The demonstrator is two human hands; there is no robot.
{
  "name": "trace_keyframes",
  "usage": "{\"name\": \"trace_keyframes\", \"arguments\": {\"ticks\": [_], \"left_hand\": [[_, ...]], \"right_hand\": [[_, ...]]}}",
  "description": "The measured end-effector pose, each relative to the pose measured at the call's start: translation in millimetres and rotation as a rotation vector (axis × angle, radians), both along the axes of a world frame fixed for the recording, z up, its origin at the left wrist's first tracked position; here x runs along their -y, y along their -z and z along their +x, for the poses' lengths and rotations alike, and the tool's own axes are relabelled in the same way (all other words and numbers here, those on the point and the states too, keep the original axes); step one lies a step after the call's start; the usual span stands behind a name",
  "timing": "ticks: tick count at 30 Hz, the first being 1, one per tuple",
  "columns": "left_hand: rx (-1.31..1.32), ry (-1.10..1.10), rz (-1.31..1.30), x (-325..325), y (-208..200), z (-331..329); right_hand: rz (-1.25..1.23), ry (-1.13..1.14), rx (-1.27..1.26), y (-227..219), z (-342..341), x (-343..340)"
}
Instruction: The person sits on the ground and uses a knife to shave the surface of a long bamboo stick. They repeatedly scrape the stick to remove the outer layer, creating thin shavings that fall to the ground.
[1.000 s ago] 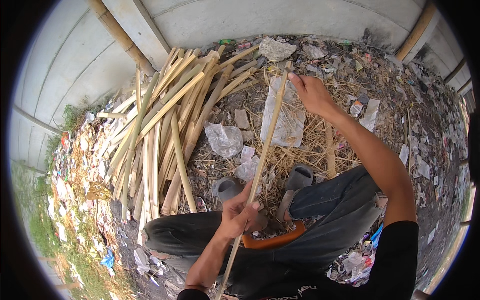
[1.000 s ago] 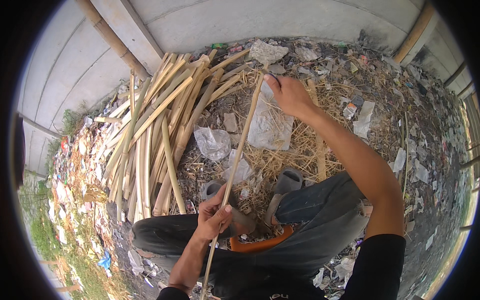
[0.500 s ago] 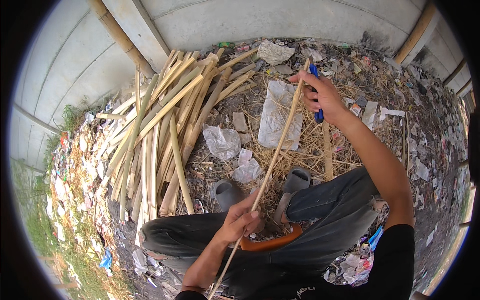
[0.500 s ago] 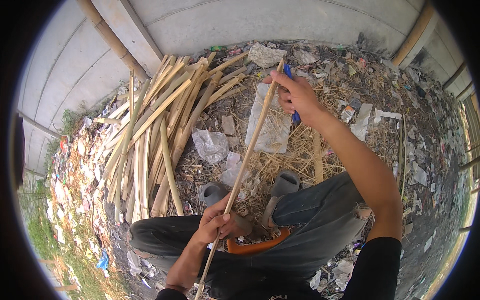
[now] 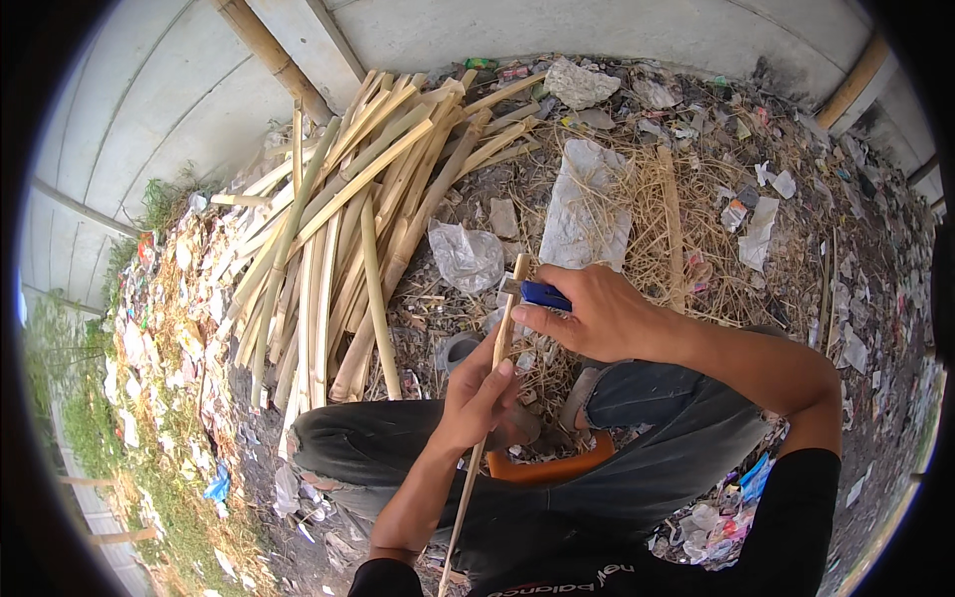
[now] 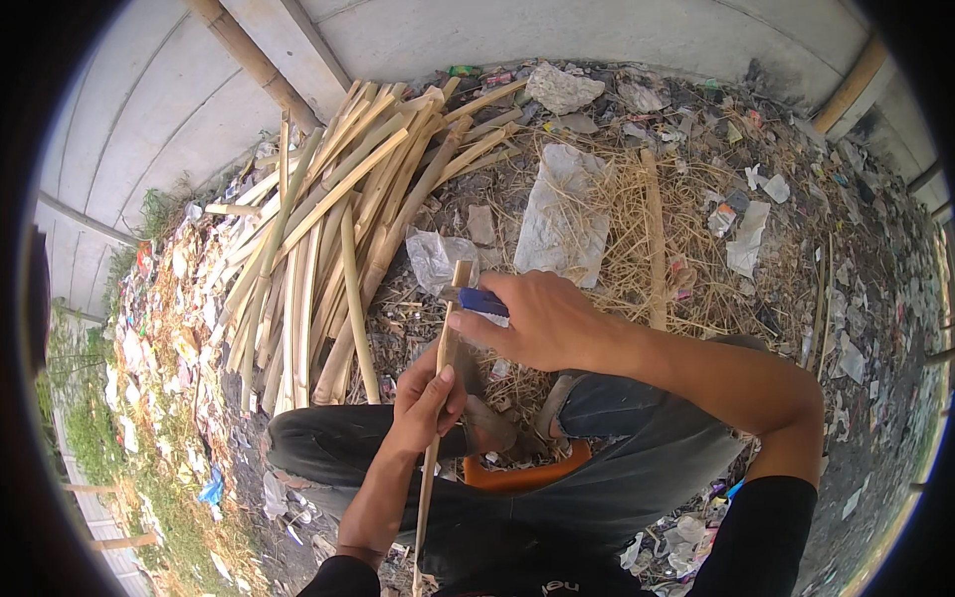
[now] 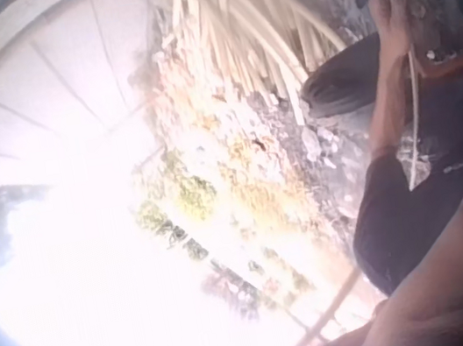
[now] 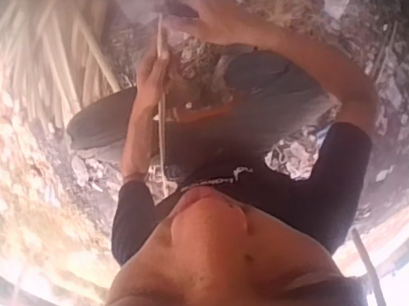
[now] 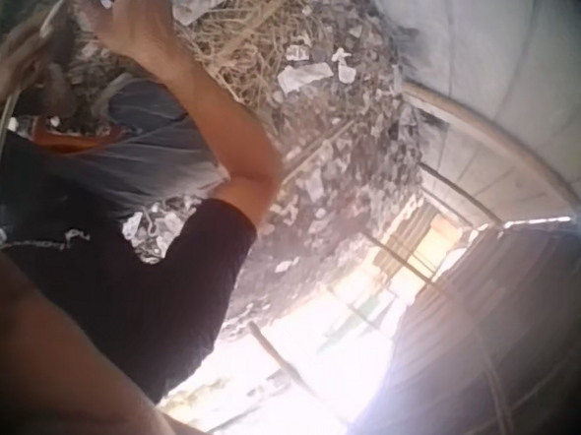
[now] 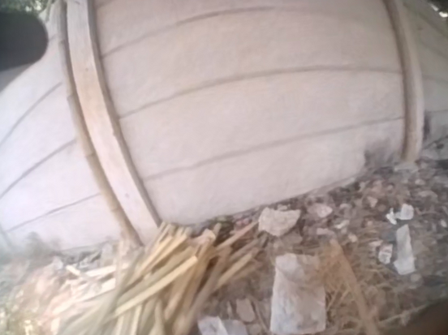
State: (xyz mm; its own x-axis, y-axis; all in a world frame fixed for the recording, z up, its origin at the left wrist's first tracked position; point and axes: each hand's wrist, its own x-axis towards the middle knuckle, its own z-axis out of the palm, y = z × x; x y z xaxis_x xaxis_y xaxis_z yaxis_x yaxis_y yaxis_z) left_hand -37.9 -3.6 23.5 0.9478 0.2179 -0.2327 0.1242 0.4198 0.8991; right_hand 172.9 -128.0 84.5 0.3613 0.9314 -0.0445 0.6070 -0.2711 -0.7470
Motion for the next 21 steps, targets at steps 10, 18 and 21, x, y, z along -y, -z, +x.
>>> {"name": "trace_keyframes", "arguments": {"ticks": [10,18,21], "left_hand": [[0.007,-0.154,0.403,-1,22,4],[-0.151,-0.136,0.55,18,12,-4],[-0.17,-0.156,0.449,15,4,-2]], "right_hand": [[-0.068,-0.234,0.21,26,-39,6],[-0.018,0.063,0.214,16,27,-14],[0.005,0.072,0.226,9,16,-8]]}}
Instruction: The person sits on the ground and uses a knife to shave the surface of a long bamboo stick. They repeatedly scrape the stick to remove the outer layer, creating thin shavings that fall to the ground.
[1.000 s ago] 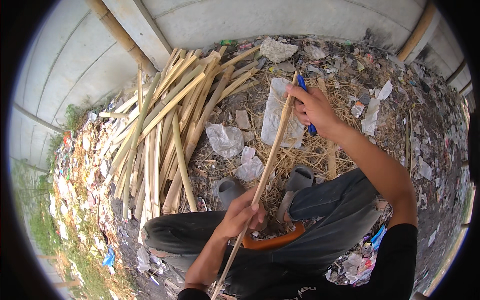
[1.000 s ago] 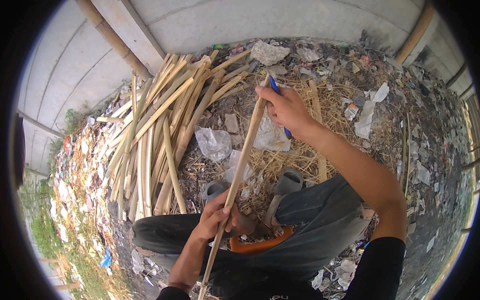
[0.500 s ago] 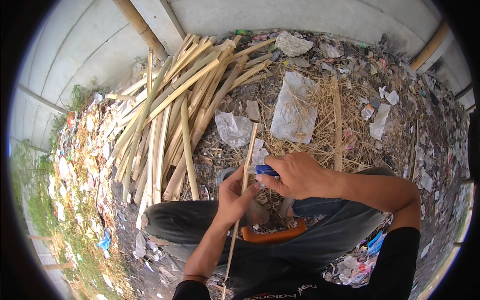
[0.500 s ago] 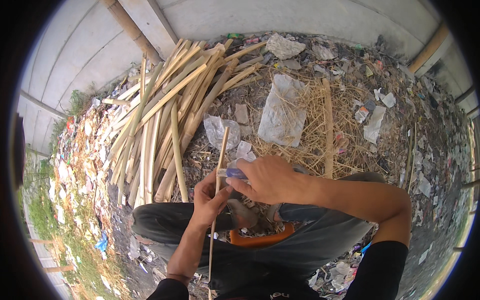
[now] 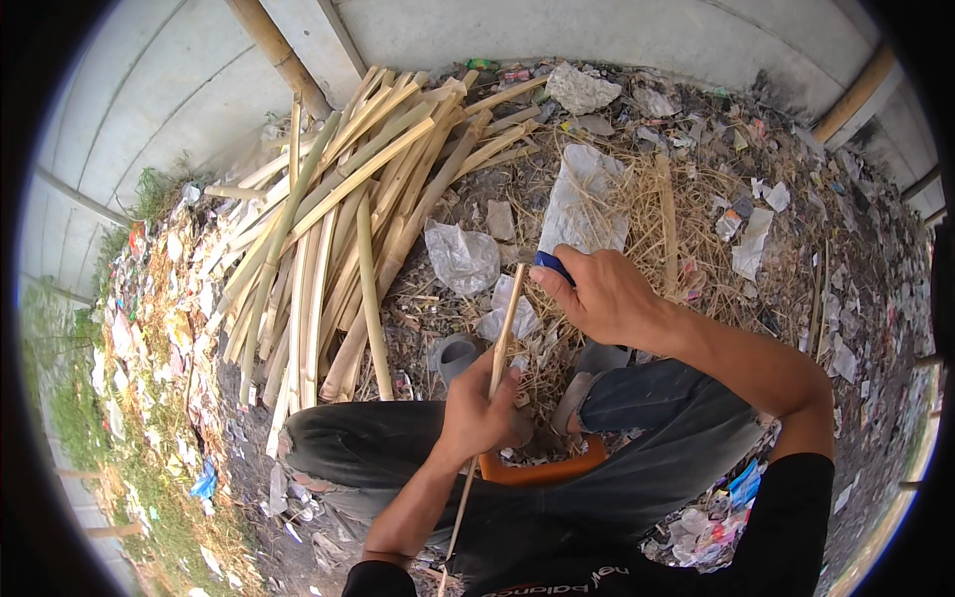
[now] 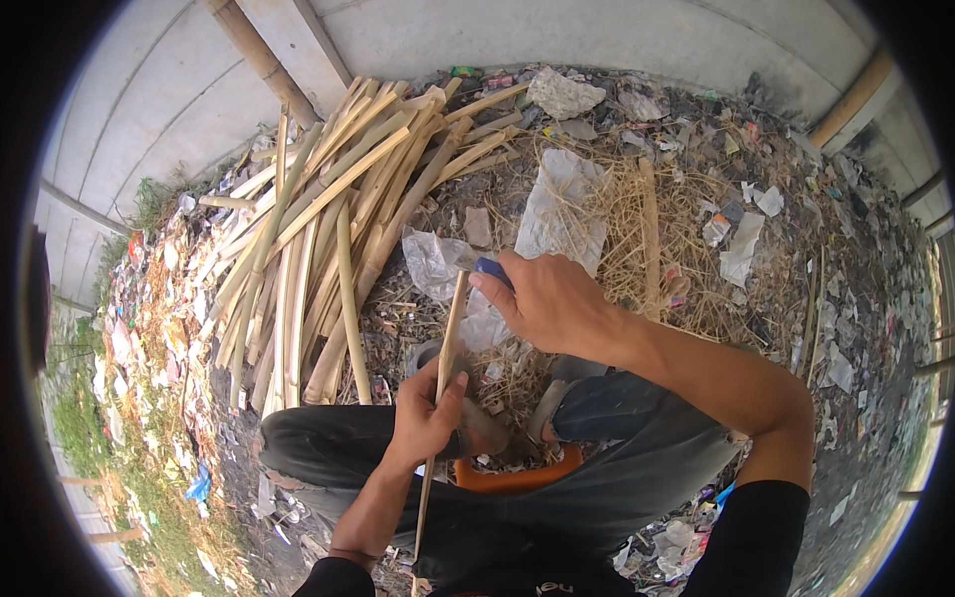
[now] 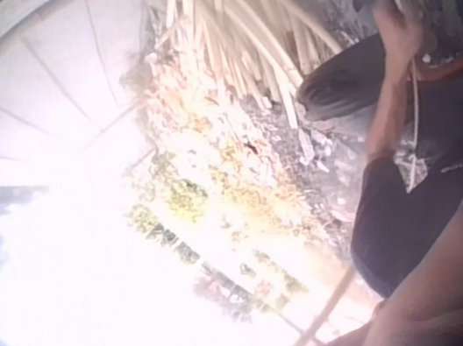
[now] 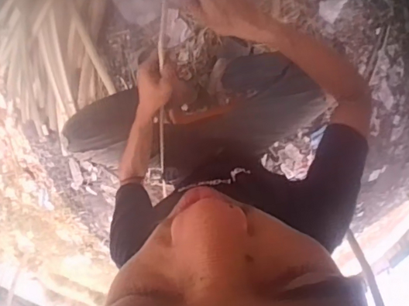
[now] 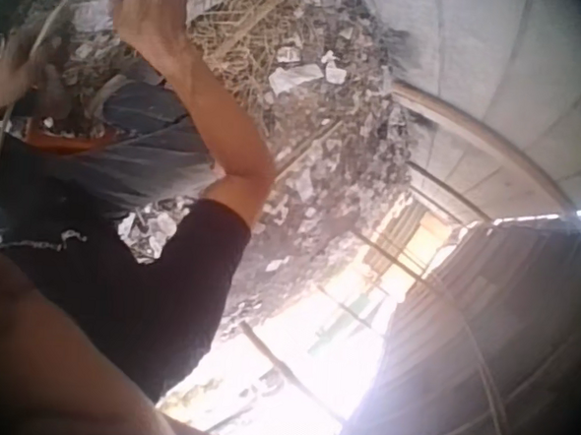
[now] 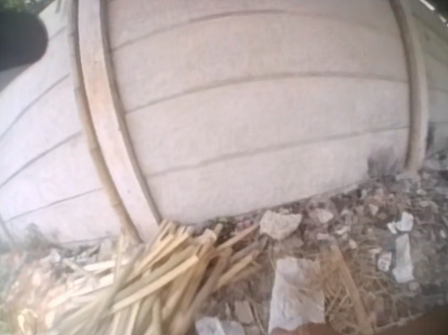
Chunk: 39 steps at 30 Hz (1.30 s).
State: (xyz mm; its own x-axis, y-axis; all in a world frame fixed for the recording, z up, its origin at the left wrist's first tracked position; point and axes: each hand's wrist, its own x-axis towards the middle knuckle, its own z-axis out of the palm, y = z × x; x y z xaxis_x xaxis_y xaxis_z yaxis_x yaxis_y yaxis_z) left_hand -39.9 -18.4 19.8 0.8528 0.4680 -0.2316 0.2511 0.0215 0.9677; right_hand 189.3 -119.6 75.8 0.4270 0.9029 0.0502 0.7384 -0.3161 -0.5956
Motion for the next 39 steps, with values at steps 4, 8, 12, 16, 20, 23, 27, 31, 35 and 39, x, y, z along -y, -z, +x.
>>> {"name": "trace_keyframes", "arguments": {"ticks": [4,8,12,16,20,23,27,31,35,39], "left_hand": [[-0.009,-0.009,-0.029,-13,9,-1],[0.065,-0.008,0.135,-5,10,2],[-0.004,0.003,0.35,-9,10,4],[-0.032,-0.009,0.315,1,4,0],[-0.003,-0.008,0.209,9,0,-3],[-0.081,-0.04,0.151,-2,-1,1],[-0.023,-0.05,0.291,-2,0,1],[0.01,-0.069,0.422,0,12,4],[-0.017,-0.1,0.511,-4,10,9],[-0.095,-0.041,0.46,9,1,-4]], "right_hand": [[0.046,-0.136,0.054,0,-21,2],[-0.069,-0.31,0.084,16,-58,11],[-0.083,-0.272,0.12,19,-41,3],[0.009,0.153,0.195,12,58,-10],[0.091,0.347,0.092,-37,89,9],[0.025,0.094,0.01,-26,31,15],[-0.114,-0.178,0.025,-2,-39,14],[-0.136,-0.257,0.067,16,-47,8],[-0.146,-0.214,0.146,22,-32,-1],[-0.042,0.238,0.185,10,70,-10]]}}
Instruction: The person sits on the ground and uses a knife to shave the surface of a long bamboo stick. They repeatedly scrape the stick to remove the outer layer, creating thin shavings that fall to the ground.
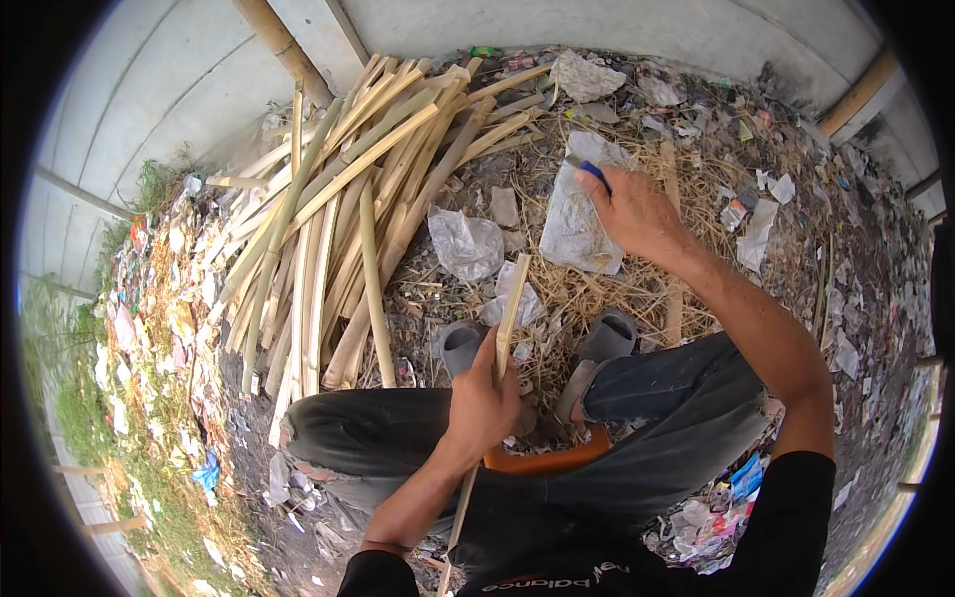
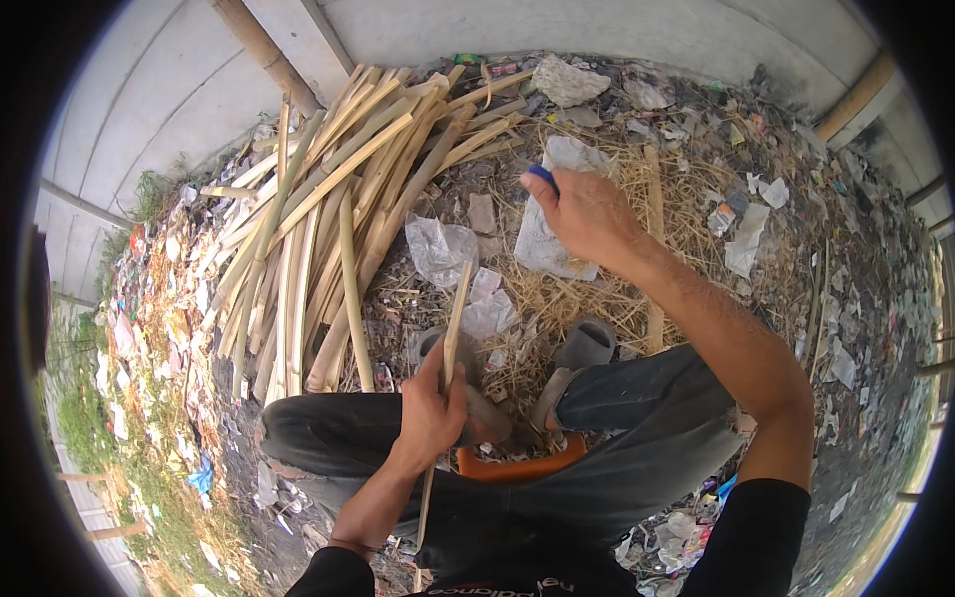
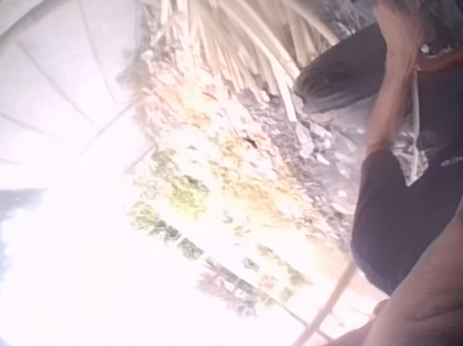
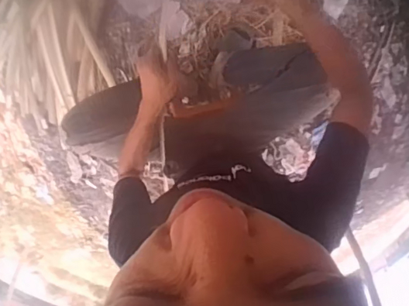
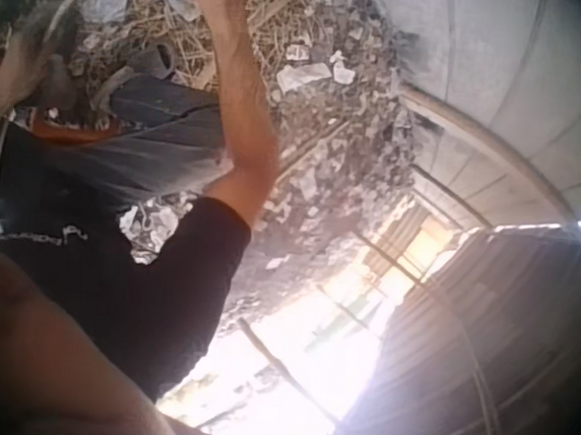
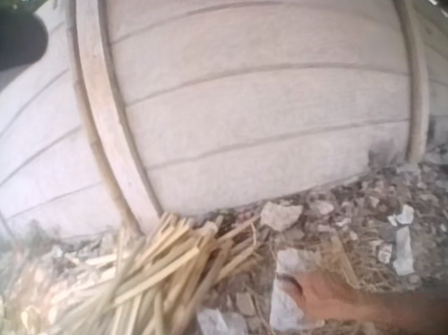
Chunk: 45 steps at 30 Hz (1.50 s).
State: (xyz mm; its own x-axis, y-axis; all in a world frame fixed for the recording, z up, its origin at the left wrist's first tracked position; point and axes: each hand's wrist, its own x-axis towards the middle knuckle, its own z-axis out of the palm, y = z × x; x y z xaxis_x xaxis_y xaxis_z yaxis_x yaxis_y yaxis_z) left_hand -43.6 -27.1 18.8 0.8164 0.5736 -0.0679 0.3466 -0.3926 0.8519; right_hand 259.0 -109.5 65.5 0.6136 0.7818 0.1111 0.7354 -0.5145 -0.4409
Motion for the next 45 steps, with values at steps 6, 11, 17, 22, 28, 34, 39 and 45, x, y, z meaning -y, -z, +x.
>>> {"name": "trace_keyframes", "arguments": {"ticks": [6,11,17,22,28,34,39,45], "left_hand": [[0.074,-0.029,-0.026,-2,0,1],[0.114,-0.06,0.004,-8,-2,5],[0.026,-0.076,0.114,-15,7,8],[0.113,0.025,0.084,7,3,-9],[0.104,-0.05,0.02,-7,0,2],[0.138,-0.032,-0.08,-5,3,2],[0.167,0.034,-0.291,-5,-1,0],[0.21,0.067,-0.555,-8,-4,-1]], "right_hand": [[0.046,-0.132,-0.109,-25,-36,15],[-0.158,-0.411,-0.206,3,-120,21],[-0.139,-0.411,-0.073,22,-103,7],[0.123,0.08,-0.064,-16,41,8],[0.176,-0.124,-0.342,-19,-41,22],[0.2,-0.215,-0.55,-6,-74,7],[0.242,-0.258,-0.709,5,-76,3],[0.202,-0.273,-0.809,4,-69,5]]}}
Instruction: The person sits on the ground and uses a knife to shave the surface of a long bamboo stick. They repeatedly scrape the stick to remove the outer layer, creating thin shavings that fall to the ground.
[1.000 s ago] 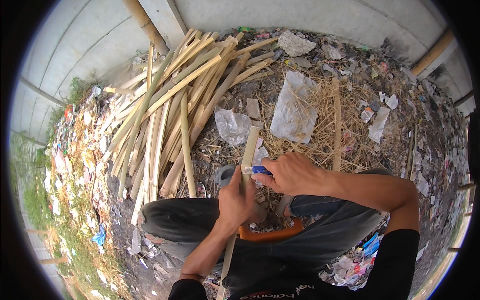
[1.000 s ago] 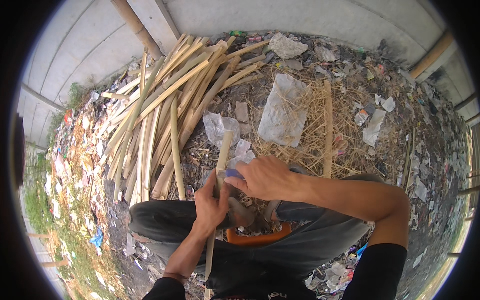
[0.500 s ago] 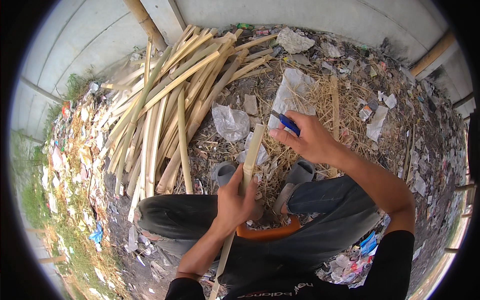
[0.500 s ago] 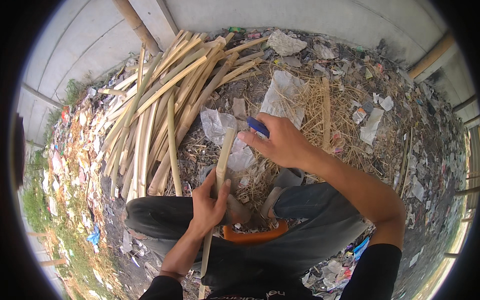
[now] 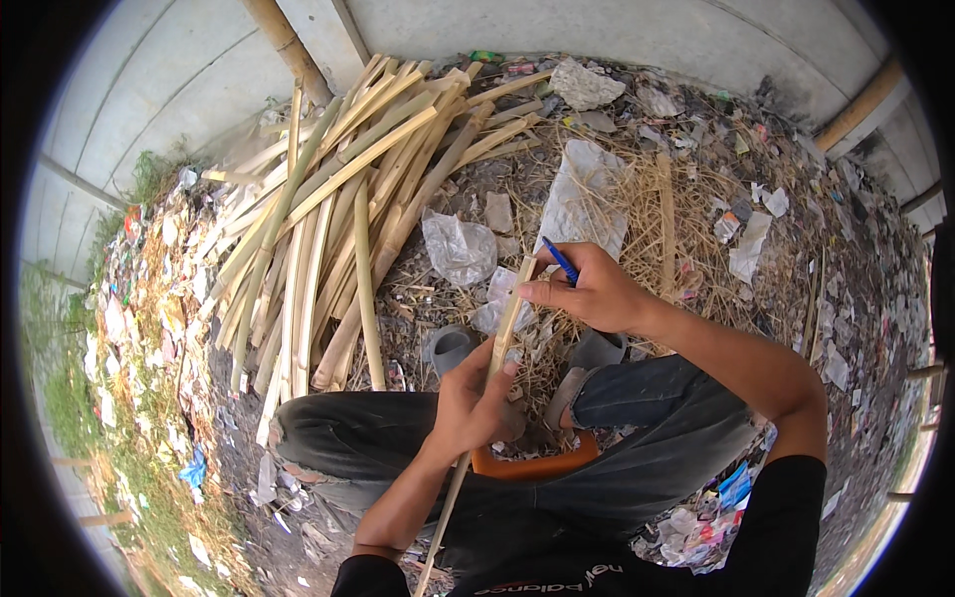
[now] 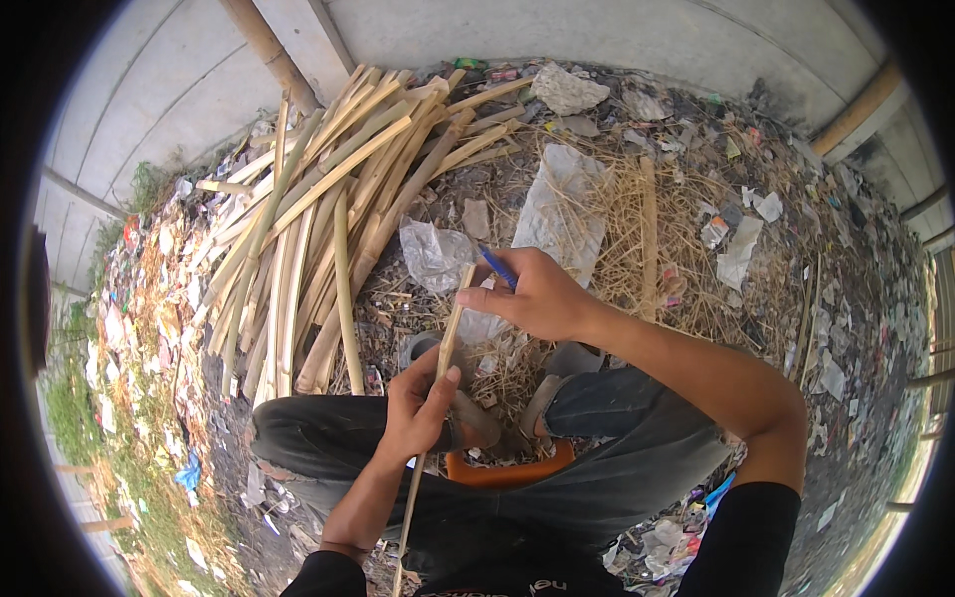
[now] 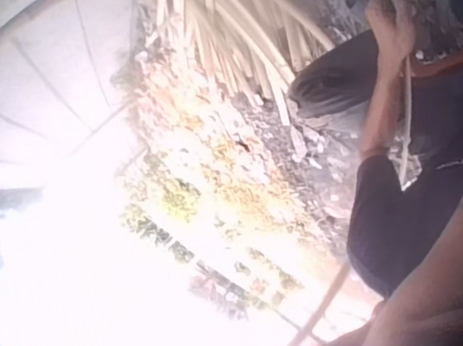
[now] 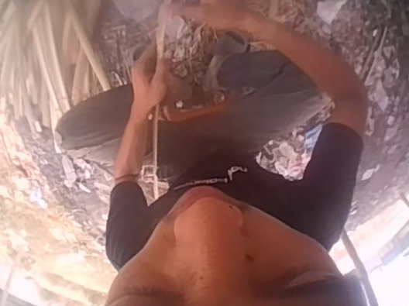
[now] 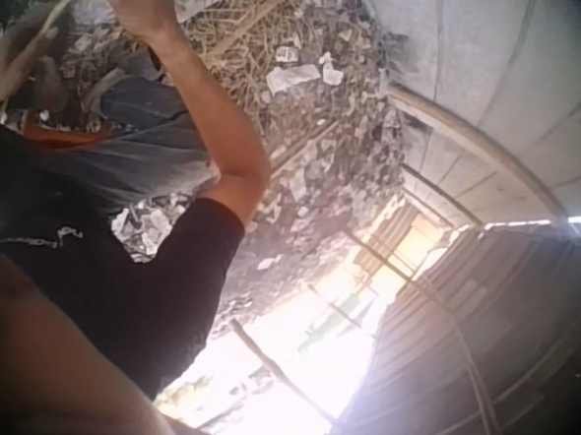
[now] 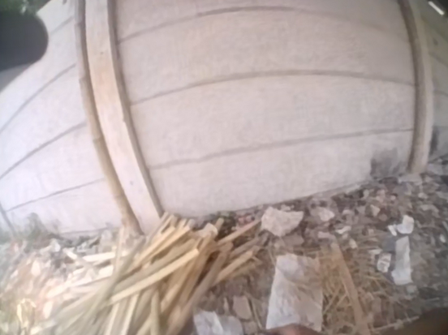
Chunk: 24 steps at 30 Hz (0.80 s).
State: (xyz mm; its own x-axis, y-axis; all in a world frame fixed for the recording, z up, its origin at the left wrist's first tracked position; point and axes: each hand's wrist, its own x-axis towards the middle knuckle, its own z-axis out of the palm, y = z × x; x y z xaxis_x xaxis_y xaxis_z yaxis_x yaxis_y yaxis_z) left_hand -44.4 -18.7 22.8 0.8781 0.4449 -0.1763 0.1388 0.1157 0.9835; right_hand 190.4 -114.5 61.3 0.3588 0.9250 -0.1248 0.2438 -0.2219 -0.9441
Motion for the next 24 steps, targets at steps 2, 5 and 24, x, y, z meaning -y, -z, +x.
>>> {"name": "trace_keyframes", "arguments": {"ticks": [2,5,24], "left_hand": [[-0.039,0.027,-0.075,-3,0,-2],[-0.148,0.113,-0.135,-10,-6,-5],[0.954,-0.409,1.343,-38,-97,-28]], "right_hand": [[-0.005,-0.019,-0.048,-3,-1,-1],[-0.006,-0.018,-0.12,-4,-4,-3],[-0.015,0.068,-0.2,-13,3,1]]}}
